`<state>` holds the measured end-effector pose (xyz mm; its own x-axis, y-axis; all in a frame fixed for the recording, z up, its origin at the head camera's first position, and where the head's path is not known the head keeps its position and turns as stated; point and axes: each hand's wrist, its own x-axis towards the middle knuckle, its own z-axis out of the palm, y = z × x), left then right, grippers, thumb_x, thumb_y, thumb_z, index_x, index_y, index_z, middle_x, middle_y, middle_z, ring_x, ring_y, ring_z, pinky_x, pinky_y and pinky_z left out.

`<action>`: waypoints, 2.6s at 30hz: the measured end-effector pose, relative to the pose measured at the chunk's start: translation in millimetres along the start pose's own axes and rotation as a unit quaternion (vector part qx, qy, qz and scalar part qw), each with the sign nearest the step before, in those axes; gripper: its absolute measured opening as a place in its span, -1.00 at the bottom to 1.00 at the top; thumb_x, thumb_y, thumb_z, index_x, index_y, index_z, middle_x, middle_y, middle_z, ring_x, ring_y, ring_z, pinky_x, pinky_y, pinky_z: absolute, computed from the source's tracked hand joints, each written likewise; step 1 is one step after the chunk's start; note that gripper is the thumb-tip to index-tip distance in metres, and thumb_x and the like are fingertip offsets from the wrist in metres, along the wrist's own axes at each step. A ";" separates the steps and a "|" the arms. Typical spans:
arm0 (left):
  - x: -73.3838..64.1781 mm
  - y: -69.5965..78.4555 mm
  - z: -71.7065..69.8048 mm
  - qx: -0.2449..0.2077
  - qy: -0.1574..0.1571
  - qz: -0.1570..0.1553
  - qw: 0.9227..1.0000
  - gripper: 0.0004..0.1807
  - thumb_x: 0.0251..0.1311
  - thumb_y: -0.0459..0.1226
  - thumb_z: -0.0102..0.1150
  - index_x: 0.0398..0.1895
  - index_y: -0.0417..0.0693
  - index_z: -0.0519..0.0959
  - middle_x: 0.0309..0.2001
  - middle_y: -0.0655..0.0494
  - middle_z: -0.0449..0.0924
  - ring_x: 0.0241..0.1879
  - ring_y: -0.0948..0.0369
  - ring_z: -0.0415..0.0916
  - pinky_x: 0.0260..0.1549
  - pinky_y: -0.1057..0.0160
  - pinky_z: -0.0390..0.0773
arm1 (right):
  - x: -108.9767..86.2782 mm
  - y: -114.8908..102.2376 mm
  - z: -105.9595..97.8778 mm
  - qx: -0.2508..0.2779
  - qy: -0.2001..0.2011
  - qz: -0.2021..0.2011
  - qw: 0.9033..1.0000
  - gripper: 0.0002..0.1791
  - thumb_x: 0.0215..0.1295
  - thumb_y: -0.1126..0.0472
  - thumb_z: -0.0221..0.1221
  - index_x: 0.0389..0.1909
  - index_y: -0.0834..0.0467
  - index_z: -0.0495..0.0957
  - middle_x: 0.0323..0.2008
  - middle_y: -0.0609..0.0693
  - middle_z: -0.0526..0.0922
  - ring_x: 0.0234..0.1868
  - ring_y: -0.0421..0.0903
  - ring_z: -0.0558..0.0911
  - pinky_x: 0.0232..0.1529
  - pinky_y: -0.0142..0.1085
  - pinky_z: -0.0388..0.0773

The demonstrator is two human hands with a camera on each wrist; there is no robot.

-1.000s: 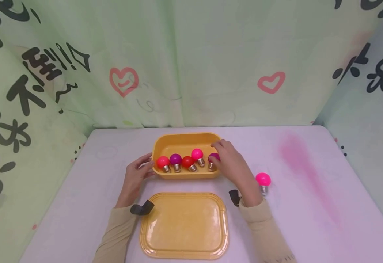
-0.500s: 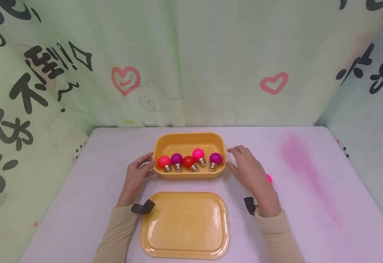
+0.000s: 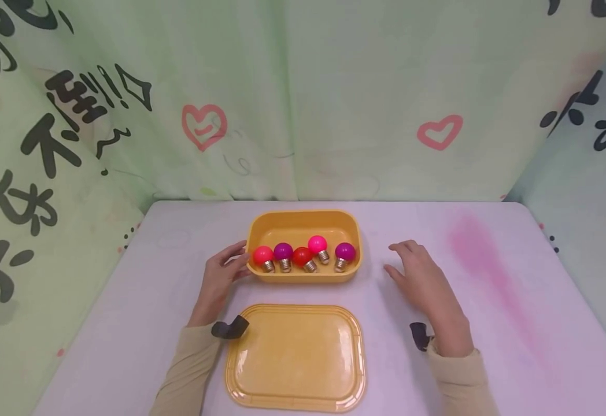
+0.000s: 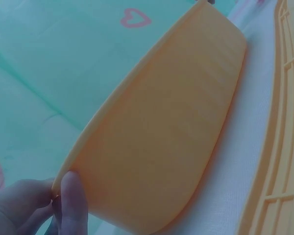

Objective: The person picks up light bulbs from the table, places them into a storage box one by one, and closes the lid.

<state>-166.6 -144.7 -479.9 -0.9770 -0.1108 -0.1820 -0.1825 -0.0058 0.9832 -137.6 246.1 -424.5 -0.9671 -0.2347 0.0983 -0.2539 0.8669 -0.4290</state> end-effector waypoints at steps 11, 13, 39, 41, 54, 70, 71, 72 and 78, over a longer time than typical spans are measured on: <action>-0.5 -1.4 0.5 -0.004 -0.002 0.013 1.000 -0.61 0.28 -0.20 0.29 0.18 0.06 0.61 0.05 -0.02 0.57 -0.19 0.11 0.69 -0.14 0.25 0.71 | -13.2 17.8 -2.7 -0.014 -0.035 0.036 0.999 -0.47 0.33 0.18 0.22 0.15 0.49 0.43 0.07 0.45 0.47 0.11 0.37 0.46 0.19 0.27 0.39; -1.3 -0.8 0.8 -0.007 -0.002 0.014 1.000 -0.62 0.28 -0.20 0.29 0.17 0.06 0.61 0.05 -0.02 0.57 -0.21 0.11 0.70 -0.14 0.25 0.71 | -15.7 20.4 -2.9 -0.017 -0.054 0.058 0.997 -0.44 0.33 0.15 0.23 0.17 0.47 0.42 0.09 0.45 0.46 0.13 0.38 0.43 0.20 0.29 0.38; 0.5 -0.9 1.1 0.001 -0.004 0.010 1.000 -0.60 0.30 -0.19 0.27 0.20 0.06 0.59 0.08 -0.02 0.57 -0.12 0.09 0.69 -0.13 0.26 0.70 | -28.9 33.5 -8.5 0.001 -0.081 0.094 0.992 -0.50 0.19 0.23 0.32 0.06 0.44 0.48 -0.06 0.39 0.55 -0.09 0.28 0.51 -0.01 0.22 0.51; 0.1 -0.3 0.4 0.004 -0.002 0.006 1.000 -0.60 0.29 -0.18 0.28 0.20 0.07 0.59 0.09 -0.01 0.57 -0.13 0.10 0.69 -0.13 0.27 0.70 | -26.3 30.7 -9.5 0.002 -0.074 0.085 0.994 -0.52 0.19 0.25 0.32 0.06 0.44 0.48 -0.06 0.39 0.54 -0.07 0.30 0.51 0.02 0.24 0.50; -1.2 0.8 -1.6 -0.002 -0.003 0.005 1.000 -0.62 0.28 -0.17 0.30 0.17 0.09 0.60 0.07 0.00 0.57 -0.08 0.08 0.68 -0.13 0.28 0.70 | -2.2 -1.6 -21.5 0.018 -0.045 0.072 0.996 -0.47 0.21 0.22 0.35 0.15 0.37 0.47 0.02 0.33 0.54 0.03 0.29 0.51 0.07 0.23 0.53; 1.2 2.3 -0.1 0.016 -0.009 -0.020 1.000 -0.55 0.33 -0.19 0.23 0.28 0.01 0.53 0.14 -0.03 0.52 -0.02 0.02 0.65 -0.09 0.29 0.68 | 20.6 -27.5 -23.8 0.028 -0.043 0.048 0.998 -0.46 0.23 0.21 0.35 0.18 0.33 0.48 0.03 0.28 0.54 0.03 0.23 0.54 0.06 0.18 0.57; 1.2 2.4 0.0 0.016 -0.010 -0.020 1.000 -0.55 0.34 -0.20 0.23 0.28 0.00 0.52 0.14 -0.04 0.52 -0.01 0.01 0.64 -0.09 0.30 0.68 | 21.7 -29.6 -24.2 0.029 -0.042 0.047 0.998 -0.46 0.23 0.21 0.35 0.18 0.33 0.48 0.03 0.27 0.54 0.03 0.23 0.54 0.07 0.18 0.56; 1.0 2.4 -0.1 0.017 -0.010 -0.018 1.000 -0.55 0.34 -0.19 0.23 0.28 0.00 0.53 0.14 -0.04 0.52 -0.01 0.00 0.64 -0.09 0.30 0.68 | 22.8 -31.9 -24.5 0.030 -0.042 0.046 0.998 -0.46 0.23 0.21 0.35 0.19 0.33 0.48 0.04 0.27 0.54 0.04 0.23 0.53 0.07 0.18 0.56; -1.3 2.1 -0.6 0.021 -0.005 -0.006 1.000 -0.59 0.30 -0.15 0.27 0.21 0.10 0.58 0.10 0.00 0.56 -0.05 0.06 0.67 -0.10 0.29 0.68 | 30.4 -46.6 -24.2 0.033 -0.045 0.039 0.998 -0.45 0.22 0.22 0.35 0.20 0.31 0.47 0.07 0.27 0.53 0.10 0.25 0.51 0.09 0.17 0.57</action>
<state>-165.7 -145.2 -477.5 -0.9756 -0.1017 -0.1946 -0.1989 0.0345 0.9794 -155.6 209.2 -379.7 -0.9777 -0.2091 -0.0178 -0.1736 0.8538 -0.4907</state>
